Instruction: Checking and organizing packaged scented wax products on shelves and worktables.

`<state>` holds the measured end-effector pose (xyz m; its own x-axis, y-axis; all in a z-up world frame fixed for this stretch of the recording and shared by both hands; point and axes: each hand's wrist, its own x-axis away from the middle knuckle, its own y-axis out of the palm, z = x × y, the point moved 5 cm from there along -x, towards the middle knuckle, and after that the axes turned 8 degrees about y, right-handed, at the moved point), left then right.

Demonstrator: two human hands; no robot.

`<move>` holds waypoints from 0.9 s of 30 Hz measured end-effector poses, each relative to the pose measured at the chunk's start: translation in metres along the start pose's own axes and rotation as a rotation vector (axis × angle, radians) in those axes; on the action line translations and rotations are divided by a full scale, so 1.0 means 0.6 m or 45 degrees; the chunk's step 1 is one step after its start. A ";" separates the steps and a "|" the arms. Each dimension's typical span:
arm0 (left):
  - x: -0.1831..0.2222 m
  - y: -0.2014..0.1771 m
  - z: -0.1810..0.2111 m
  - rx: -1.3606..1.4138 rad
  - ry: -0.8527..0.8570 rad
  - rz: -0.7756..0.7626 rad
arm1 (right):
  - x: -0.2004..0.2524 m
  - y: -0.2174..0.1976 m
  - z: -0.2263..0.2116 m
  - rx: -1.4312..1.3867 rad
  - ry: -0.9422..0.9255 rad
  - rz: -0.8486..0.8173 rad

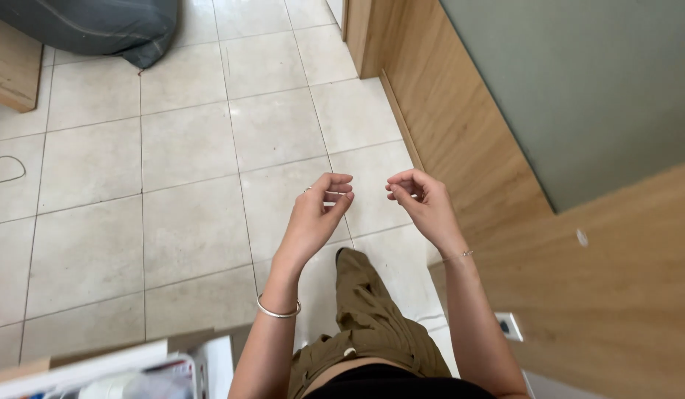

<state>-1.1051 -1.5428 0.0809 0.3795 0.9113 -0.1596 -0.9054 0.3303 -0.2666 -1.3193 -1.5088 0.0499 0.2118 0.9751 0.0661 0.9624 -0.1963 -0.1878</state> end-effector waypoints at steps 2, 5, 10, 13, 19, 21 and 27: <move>-0.075 -0.015 -0.009 -0.004 -0.011 0.029 | -0.084 -0.001 -0.014 0.015 -0.025 -0.020; -0.182 -0.037 -0.017 -0.011 -0.007 0.064 | -0.205 0.001 -0.035 0.018 -0.065 -0.061; -0.345 -0.066 -0.051 0.011 0.016 0.112 | -0.385 0.003 -0.080 0.045 -0.106 -0.085; -0.428 -0.082 -0.082 0.017 -0.010 0.141 | -0.479 0.004 -0.083 0.091 -0.063 -0.088; -0.579 -0.143 -0.143 0.037 -0.058 0.169 | -0.647 0.044 -0.087 0.111 0.008 -0.095; -0.636 -0.171 -0.164 0.032 -0.072 0.166 | -0.707 0.064 -0.093 0.116 0.012 -0.099; -0.843 -0.269 -0.197 0.056 0.017 0.097 | -0.905 0.115 -0.122 0.084 -0.010 -0.007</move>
<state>-1.1283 -2.0861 0.0924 0.3113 0.9310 -0.1907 -0.9392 0.2708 -0.2112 -1.3555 -2.0593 0.0726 0.2050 0.9769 0.0599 0.9502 -0.1839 -0.2515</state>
